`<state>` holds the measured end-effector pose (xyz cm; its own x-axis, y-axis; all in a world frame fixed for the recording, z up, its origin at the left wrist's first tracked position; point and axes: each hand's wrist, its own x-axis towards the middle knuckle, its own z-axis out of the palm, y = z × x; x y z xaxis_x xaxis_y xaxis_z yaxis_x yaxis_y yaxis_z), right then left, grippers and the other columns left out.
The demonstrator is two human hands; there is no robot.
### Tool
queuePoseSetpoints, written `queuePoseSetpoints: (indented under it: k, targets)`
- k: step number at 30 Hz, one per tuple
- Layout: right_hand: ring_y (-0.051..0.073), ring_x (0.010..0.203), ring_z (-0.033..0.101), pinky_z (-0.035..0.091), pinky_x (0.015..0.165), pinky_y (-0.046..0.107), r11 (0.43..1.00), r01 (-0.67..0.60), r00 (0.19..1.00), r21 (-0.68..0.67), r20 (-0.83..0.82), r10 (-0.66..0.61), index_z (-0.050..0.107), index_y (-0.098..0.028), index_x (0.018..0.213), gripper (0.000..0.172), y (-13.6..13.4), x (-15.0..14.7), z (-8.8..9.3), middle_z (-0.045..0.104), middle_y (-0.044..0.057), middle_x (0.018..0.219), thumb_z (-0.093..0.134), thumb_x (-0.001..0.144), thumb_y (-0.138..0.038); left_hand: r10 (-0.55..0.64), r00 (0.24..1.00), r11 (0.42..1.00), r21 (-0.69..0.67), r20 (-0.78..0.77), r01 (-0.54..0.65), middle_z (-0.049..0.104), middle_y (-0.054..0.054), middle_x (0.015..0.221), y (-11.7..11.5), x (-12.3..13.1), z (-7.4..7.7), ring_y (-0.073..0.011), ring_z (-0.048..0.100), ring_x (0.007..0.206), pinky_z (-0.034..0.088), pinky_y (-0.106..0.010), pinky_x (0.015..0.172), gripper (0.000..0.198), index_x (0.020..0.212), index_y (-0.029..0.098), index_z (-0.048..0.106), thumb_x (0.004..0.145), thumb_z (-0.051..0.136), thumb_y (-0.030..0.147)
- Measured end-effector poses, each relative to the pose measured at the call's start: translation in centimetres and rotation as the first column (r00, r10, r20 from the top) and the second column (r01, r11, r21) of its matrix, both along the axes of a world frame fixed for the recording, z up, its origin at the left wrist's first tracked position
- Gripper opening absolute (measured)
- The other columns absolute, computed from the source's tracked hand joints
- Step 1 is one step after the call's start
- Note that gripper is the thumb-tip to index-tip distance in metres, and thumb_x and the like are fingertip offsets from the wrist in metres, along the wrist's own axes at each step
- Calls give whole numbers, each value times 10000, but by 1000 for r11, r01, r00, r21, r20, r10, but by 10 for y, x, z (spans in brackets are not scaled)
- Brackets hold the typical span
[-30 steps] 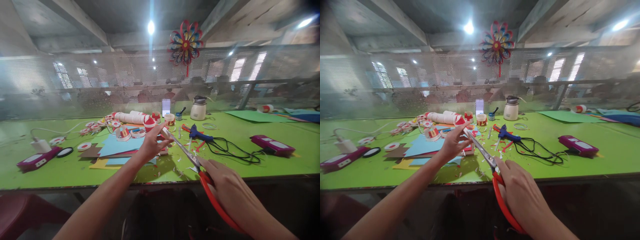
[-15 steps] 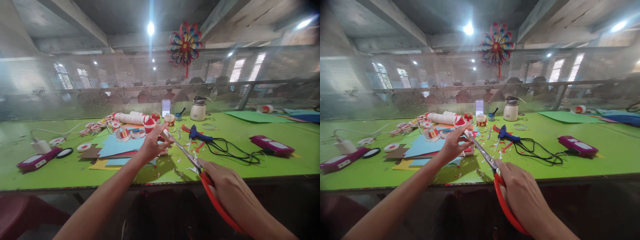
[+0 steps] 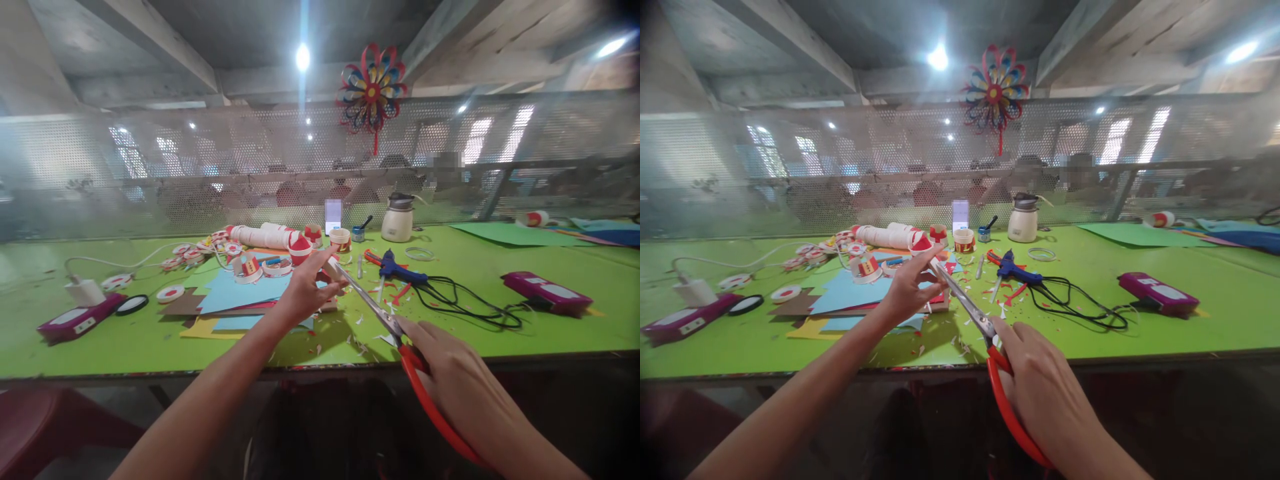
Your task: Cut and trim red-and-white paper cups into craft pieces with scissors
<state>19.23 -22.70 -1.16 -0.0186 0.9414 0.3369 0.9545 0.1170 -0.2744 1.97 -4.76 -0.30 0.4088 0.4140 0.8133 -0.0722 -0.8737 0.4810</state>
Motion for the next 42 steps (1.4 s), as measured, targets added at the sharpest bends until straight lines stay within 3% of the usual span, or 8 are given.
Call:
queuePoseSetpoints:
  k: [11, 16, 20, 25, 27, 31, 35, 42]
  targets:
    - [269, 907, 571, 434, 821, 425, 1000, 1, 998, -21, -59, -2, 510, -138, 1215, 432, -4, -4, 4, 615, 116, 946, 425, 792, -111, 24, 1000, 1000, 11, -3, -24, 587, -96, 1077, 0, 1, -1, -112, 609, 742, 595, -277, 671, 584, 1273, 192, 488, 727, 677, 276]
    - [262, 827, 586, 450, 753, 408, 999, -1, 1000, -40, -24, 0, 535, -146, 1148, 379, -3, -5, 8, 623, 96, 858, 393, 798, -110, 39, 999, 999, 4, -21, -39, 616, -73, 972, 0, 1, -1, -112, 604, 723, 591, -275, 661, 582, 1267, 170, 494, 727, 675, 291]
    - [260, 801, 596, 458, 735, 405, 999, 9, 1000, -48, -4, -9, 561, -153, 1101, 345, -2, -5, 10, 637, 94, 846, 386, 805, -123, 72, 995, 997, 22, -66, -70, 628, -85, 1004, -1, 0, -1, -113, 587, 726, 585, -273, 657, 575, 1266, 171, 496, 732, 664, 303]
    - [284, 879, 616, 467, 782, 424, 999, 15, 1000, -35, 16, -15, 538, -123, 1206, 432, -1, -2, 10, 665, 125, 926, 396, 798, -123, 85, 991, 995, -35, -105, -89, 618, -96, 1027, -4, -1, 2, -110, 578, 711, 569, -266, 647, 534, 1240, 158, 504, 741, 647, 283]
    - [279, 949, 615, 464, 827, 407, 999, 6, 1000, -38, -28, -7, 553, -142, 1198, 421, -3, 1, 10, 674, 125, 1006, 415, 800, -136, 61, 990, 994, -78, -126, -71, 624, -76, 957, -4, -2, 4, -106, 581, 690, 562, -269, 641, 526, 1245, 159, 477, 756, 630, 277]
    - [226, 906, 650, 487, 786, 309, 997, -72, 990, -5, -126, 71, 600, -194, 1141, 388, -6, 8, 10, 707, 67, 1000, 435, 794, -144, -32, 995, 981, -195, -94, 13, 603, -60, 936, -5, -3, 5, -125, 608, 730, 549, -273, 638, 530, 1197, 175, 403, 740, 651, 277]
    - [198, 707, 664, 495, 654, 265, 995, -88, 984, 46, -151, 94, 646, -139, 1071, 398, -5, 19, 5, 719, 48, 814, 434, 735, -121, -123, 992, 947, -304, -42, 104, 584, -83, 988, -6, -3, 7, -134, 613, 763, 551, -309, 681, 455, 1048, 175, 396, 714, 685, 284]
    - [149, 526, 597, 468, 517, 218, 989, -146, 969, 2, -201, 144, 662, -127, 1010, 329, 4, 33, -10, 657, 8, 631, 455, 764, -197, -210, 977, 887, -411, 43, 209, 581, -38, 895, -7, -2, 8, -139, 619, 786, 553, -343, 736, 459, 1016, 182, 405, 688, 718, 250]
